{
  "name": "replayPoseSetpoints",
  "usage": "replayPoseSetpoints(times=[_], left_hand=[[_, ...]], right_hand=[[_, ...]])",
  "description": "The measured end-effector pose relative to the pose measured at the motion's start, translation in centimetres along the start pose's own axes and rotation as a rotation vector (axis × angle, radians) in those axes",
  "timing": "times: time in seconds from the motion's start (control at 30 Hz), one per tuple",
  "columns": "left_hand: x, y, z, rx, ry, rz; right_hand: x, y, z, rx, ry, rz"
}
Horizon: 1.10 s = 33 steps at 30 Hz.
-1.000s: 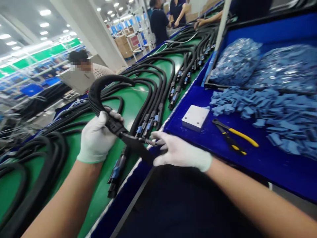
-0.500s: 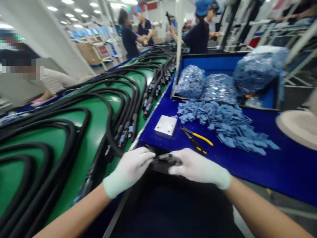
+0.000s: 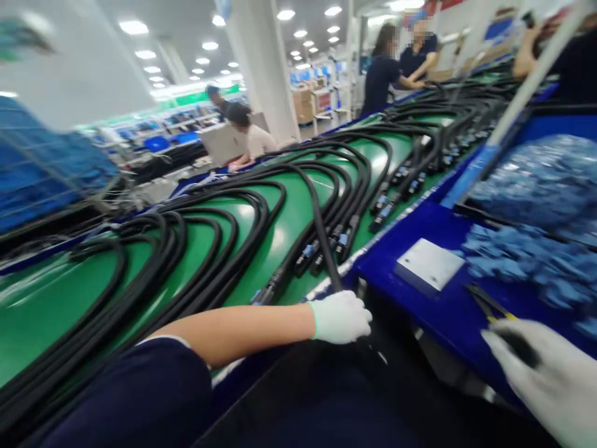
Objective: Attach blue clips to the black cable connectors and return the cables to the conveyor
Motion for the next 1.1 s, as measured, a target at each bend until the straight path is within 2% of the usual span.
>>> replayPoseSetpoints(times=[0.07,0.1,0.2,0.37,0.5,0.6,0.67,0.73,0.83,0.9,1.0,1.1], left_hand=[[0.3,0.4,-0.1,-0.040,-0.025,-0.018],[0.4,0.7,0.0,-0.060,-0.041,-0.028],[0.4,2.1,0.7,-0.099,-0.079,-0.032],[-1.2,3.7,0.3,0.005,-0.046,0.136],[-1.9,4.4,-1.3,0.015,0.005,0.165],[-0.9,4.5,-1.8,0.008,0.066,0.153],[0.4,4.1,-1.7,0.013,0.085,0.126],[2.0,3.2,-1.3,0.031,0.018,0.086],[4.9,1.9,-0.4,0.109,-0.250,-0.016],[7.0,1.4,0.1,0.198,-0.454,-0.116],[10.0,1.8,0.7,0.384,-0.702,-0.261],[12.0,3.2,1.3,0.574,-0.934,-0.389]], right_hand=[[1.4,0.5,2.1,0.112,-0.246,-0.042],[1.5,0.7,2.6,0.151,-0.349,-0.007],[1.3,1.0,1.5,0.110,-0.543,0.149],[1.5,0.4,0.4,0.060,-0.588,0.223],[1.5,2.0,1.2,0.025,-0.624,0.209],[1.9,3.8,1.4,0.002,-0.582,0.174],[2.6,4.9,0.9,-0.043,-0.468,0.129],[3.8,5.5,-0.3,-0.135,-0.250,0.064],[4.6,5.1,-2.4,-0.346,0.297,0.029],[4.2,4.3,-2.9,-0.459,0.746,0.054],[3.3,3.4,-1.9,-0.435,1.241,0.066],[2.4,2.9,0.4,-0.340,1.338,0.117]])
Point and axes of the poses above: each hand's wrist, its own y-axis towards the middle knuckle, its own x-axis out of the back of the hand, z = x × y, the point moved 5 cm from there along y, towards the middle knuckle, and after that the axes turned 1 degree about -z, right-handed, at the moved point
